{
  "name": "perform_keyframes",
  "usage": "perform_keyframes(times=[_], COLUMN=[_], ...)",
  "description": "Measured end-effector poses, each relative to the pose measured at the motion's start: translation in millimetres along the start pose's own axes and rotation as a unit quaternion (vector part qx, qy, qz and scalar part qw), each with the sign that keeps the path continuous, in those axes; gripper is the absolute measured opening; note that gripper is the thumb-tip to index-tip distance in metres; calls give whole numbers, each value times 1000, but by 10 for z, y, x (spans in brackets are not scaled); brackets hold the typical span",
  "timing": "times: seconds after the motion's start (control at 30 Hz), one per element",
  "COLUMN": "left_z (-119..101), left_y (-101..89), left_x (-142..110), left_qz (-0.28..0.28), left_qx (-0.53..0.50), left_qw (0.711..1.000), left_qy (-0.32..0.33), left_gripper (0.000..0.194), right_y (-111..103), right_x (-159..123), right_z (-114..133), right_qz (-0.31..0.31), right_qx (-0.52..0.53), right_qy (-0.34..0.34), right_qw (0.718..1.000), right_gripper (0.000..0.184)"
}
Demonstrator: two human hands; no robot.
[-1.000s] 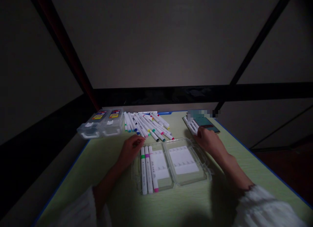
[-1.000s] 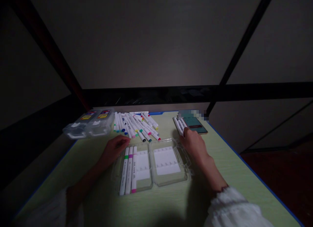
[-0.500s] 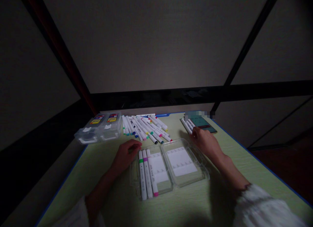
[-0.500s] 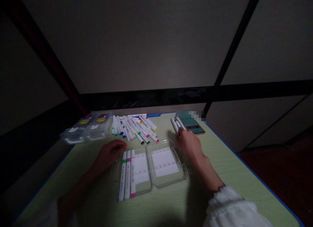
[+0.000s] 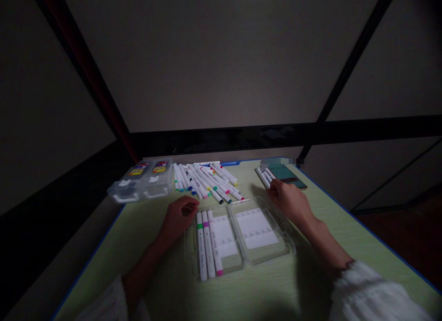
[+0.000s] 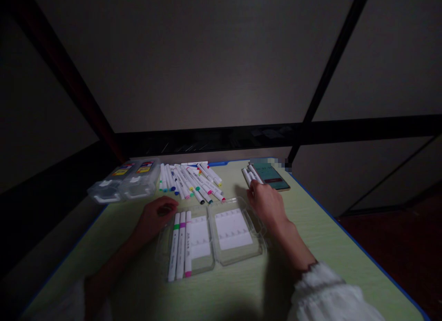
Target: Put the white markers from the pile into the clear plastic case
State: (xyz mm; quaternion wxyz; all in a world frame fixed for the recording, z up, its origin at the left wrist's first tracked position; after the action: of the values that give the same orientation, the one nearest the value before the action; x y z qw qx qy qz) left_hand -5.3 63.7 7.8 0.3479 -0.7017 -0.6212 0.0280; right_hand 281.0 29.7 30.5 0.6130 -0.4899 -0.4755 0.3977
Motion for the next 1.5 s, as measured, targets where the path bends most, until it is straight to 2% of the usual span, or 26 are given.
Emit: perform_keyframes(times=[0.17,0.33,0.5,0.63,0.87,1.3,1.5], left_z=[29,66,78,70,62,120,169], left_y=[-6,18,13,16,65,34,49], left_x=[0,-2,3,3,1,-4,-6], left_qz=[-38,-48,-53,-42,-8,-54,-45], left_qx=[6,14,70,108,107,149,152], left_qw=[999,996,992,990,992,985,986], left_qy=[-19,-75,-92,-84,-65,-63,-49], left_gripper=[16,15,18,19,24,22,21], right_y=[-11,24,40,15,22,154,234], right_x=[-3,-1,6,1,40,195,372], right_z=[10,66,105,153,281,476,577], right_qz=[-15,-26,-33,-44,-40,-26,-36], right_qx=[6,13,19,32,48,56,92], right_qy=[-11,-32,-45,-64,-107,-155,-165], right_qw=[1000,999,998,996,992,986,981], right_gripper=[19,17,15,14,10,12,22])
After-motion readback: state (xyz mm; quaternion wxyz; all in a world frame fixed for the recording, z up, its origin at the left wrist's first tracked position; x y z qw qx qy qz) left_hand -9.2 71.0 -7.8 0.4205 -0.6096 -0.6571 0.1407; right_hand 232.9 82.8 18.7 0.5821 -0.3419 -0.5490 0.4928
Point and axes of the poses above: each hand's wrist, its own x-axis towards the middle knuckle, its own y-axis out of the palm, z = x × y, the point moved 5 cm from there along x, towards the middle knuckle, and after that the axes turned 2 degrees about -z, right-handed, at the moved point
